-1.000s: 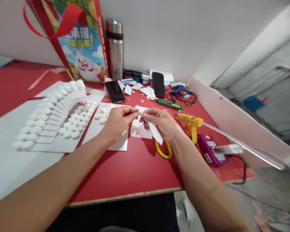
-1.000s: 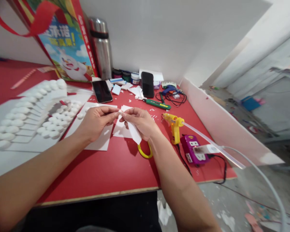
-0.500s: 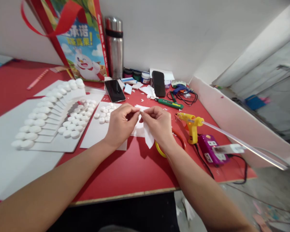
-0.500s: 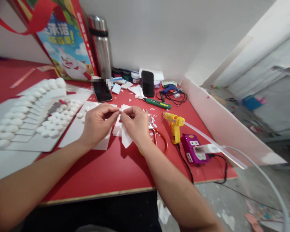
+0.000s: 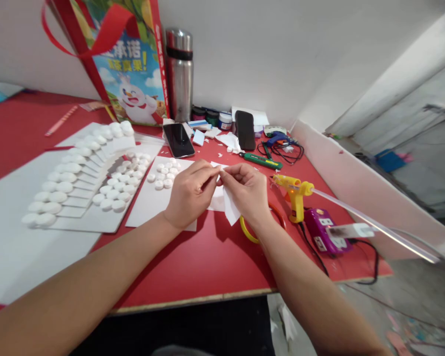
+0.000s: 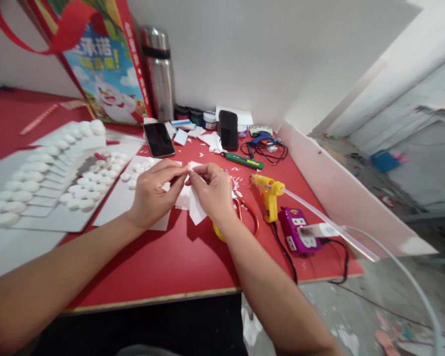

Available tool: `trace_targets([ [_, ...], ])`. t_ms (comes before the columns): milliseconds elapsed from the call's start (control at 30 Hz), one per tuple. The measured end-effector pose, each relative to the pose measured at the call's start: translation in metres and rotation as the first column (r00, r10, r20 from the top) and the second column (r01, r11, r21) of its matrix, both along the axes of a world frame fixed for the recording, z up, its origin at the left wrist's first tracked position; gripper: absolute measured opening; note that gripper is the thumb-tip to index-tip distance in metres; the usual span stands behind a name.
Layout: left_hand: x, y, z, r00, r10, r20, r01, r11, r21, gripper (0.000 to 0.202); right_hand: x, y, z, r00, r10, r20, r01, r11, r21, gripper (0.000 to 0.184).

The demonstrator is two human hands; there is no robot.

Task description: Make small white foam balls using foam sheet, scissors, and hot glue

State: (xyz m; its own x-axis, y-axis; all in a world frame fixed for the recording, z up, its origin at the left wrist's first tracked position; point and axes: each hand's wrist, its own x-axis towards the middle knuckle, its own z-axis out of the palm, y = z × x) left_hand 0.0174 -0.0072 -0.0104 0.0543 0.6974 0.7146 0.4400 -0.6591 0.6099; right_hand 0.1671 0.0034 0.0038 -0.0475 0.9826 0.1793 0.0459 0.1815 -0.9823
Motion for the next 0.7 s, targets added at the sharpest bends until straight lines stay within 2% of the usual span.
trace_targets([
  [100, -0.003, 0.004, 0.000, 0.971, -0.099, 0.217, 0.140, 0.974, -0.180, 0.013, 0.007, 0.003, 0.001, 0.997, 0.066, 0.049, -0.069, 0.996, 0.054, 0.018],
  [167, -0.007, 0.008, 0.001, 0.913, -0.149, 0.379, 0.279, 0.907, -0.316, 0.014, 0.010, 0.005, 0.002, 0.990, 0.111, 0.084, -0.117, 0.991, 0.064, 0.021],
  [233, -0.010, 0.011, 0.002, 0.889, -0.173, 0.425, 0.350, 0.854, -0.385, 0.019, 0.012, 0.006, 0.002, 0.984, 0.146, 0.102, -0.153, 0.986, 0.067, 0.025],
  [267, -0.011, 0.012, 0.002, 0.893, -0.181, 0.413, 0.354, 0.848, -0.393, 0.021, 0.013, 0.007, 0.002, 0.982, 0.160, 0.100, -0.167, 0.984, 0.067, 0.027],
  [367, -0.012, 0.011, 0.003, 0.943, -0.182, 0.279, 0.273, 0.902, -0.334, 0.019, 0.013, 0.008, 0.001, 0.981, 0.179, 0.076, -0.184, 0.981, 0.065, 0.030],
  [500, -0.008, 0.006, 0.003, 0.995, -0.082, 0.062, 0.092, 0.981, -0.173, 0.018, 0.010, 0.008, 0.002, 0.984, 0.175, -0.014, -0.175, 0.984, 0.000, 0.035],
  [600, -0.004, 0.002, 0.004, 0.999, -0.004, 0.043, 0.011, 0.987, -0.157, 0.018, 0.008, 0.008, 0.004, 0.989, 0.141, -0.045, -0.143, 0.988, -0.066, 0.038],
  [700, -0.001, 0.000, 0.004, 0.997, 0.037, 0.071, -0.023, 0.982, -0.190, 0.016, 0.006, 0.005, 0.004, 0.995, 0.087, 0.046, -0.088, 0.996, 0.007, 0.034],
])
